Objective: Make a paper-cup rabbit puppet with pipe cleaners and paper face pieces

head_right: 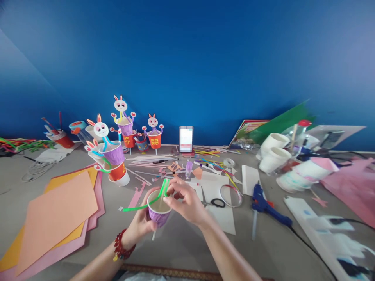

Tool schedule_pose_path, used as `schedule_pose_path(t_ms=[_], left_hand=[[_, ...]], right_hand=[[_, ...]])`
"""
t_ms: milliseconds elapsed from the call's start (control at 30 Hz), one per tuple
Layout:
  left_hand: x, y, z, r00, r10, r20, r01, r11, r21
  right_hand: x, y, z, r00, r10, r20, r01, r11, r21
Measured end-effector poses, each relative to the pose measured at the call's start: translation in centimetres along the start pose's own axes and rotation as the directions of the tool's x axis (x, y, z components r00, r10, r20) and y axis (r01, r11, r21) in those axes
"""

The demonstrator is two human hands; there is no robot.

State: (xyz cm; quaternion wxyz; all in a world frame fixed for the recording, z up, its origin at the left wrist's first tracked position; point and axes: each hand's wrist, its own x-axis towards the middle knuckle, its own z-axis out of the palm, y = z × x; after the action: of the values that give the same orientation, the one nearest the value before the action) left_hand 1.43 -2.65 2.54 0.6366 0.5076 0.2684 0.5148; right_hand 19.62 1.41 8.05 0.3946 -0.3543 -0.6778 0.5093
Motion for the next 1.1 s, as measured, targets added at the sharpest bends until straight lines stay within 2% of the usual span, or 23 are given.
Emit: schedule_pose_path(t_ms=[67, 133, 233, 300, 333, 400, 467, 533, 600, 767, 933, 1100], left_hand=[[-0.2, 0.0, -1.0, 0.998, 0.068, 0.012, -0.068, 0.998, -0.016], [-0.2, 0.6, -2.5, 0.989, 0.141, -0.041, -0.143, 0.989, -0.034], [0.3, 2.9, -4.8, 0.988, 0.102, -0.119, -0.107, 0.994, -0.037], [1.2, 5.2, -5.6, 0.991, 0.057, -0.124, -0.042, 0.992, 0.115], [1.7, 6.3, -5.7, 0.995, 0.023, -0.096, 0.001, 0.969, 0.245], [2.9, 8.4, -5.1, 0.997, -0.075, 0.000, 0.064, 0.858, 0.510], [4.0, 9.7, -4.0, 0.989, -0.101, 0.109, -0.003, 0.715, 0.699], [4.8, 10.1, -2.8, 0.973, -0.120, 0.195, -0.077, 0.629, 0.773], [5.2, 9.8, -2.0, 0.964, -0.138, 0.226, -0.101, 0.597, 0.796], [4.8, 8.8, -1.4, 0.978, -0.133, 0.158, -0.046, 0.605, 0.795], [4.5, 8.5, -1.8, 0.981, -0.159, 0.110, 0.031, 0.690, 0.723], [4.4, 8.7, -2.1, 0.975, -0.208, 0.074, 0.105, 0.729, 0.676]], right_hand=[[-0.1, 0.3, 0.0, 0.999, 0.033, 0.014, -0.033, 0.999, 0.007], [-0.2, 0.6, -0.2, 0.998, 0.053, 0.029, -0.053, 0.999, -0.004], [-0.2, 0.8, -0.3, 0.997, 0.053, 0.056, -0.050, 0.998, -0.045], [0.0, 0.6, -0.1, 0.996, 0.048, 0.074, -0.043, 0.996, -0.079], [0.1, 0.4, 0.1, 0.995, 0.047, 0.084, -0.039, 0.995, -0.097], [0.3, 0.1, 0.5, 0.995, 0.034, 0.099, -0.021, 0.991, -0.134], [0.4, -0.2, 0.9, 0.995, 0.016, 0.101, 0.002, 0.985, -0.171], [0.3, -0.4, 1.1, 0.995, 0.005, 0.097, 0.014, 0.981, -0.196], [0.1, -0.4, 1.2, 0.995, 0.003, 0.096, 0.017, 0.978, -0.207], [-0.4, -0.2, 1.2, 0.994, 0.008, 0.108, 0.017, 0.974, -0.224], [-0.3, -0.3, 1.2, 0.995, 0.042, 0.086, -0.027, 0.985, -0.168], [-0.3, -0.1, 1.4, 0.995, 0.062, 0.072, -0.053, 0.991, -0.120]])
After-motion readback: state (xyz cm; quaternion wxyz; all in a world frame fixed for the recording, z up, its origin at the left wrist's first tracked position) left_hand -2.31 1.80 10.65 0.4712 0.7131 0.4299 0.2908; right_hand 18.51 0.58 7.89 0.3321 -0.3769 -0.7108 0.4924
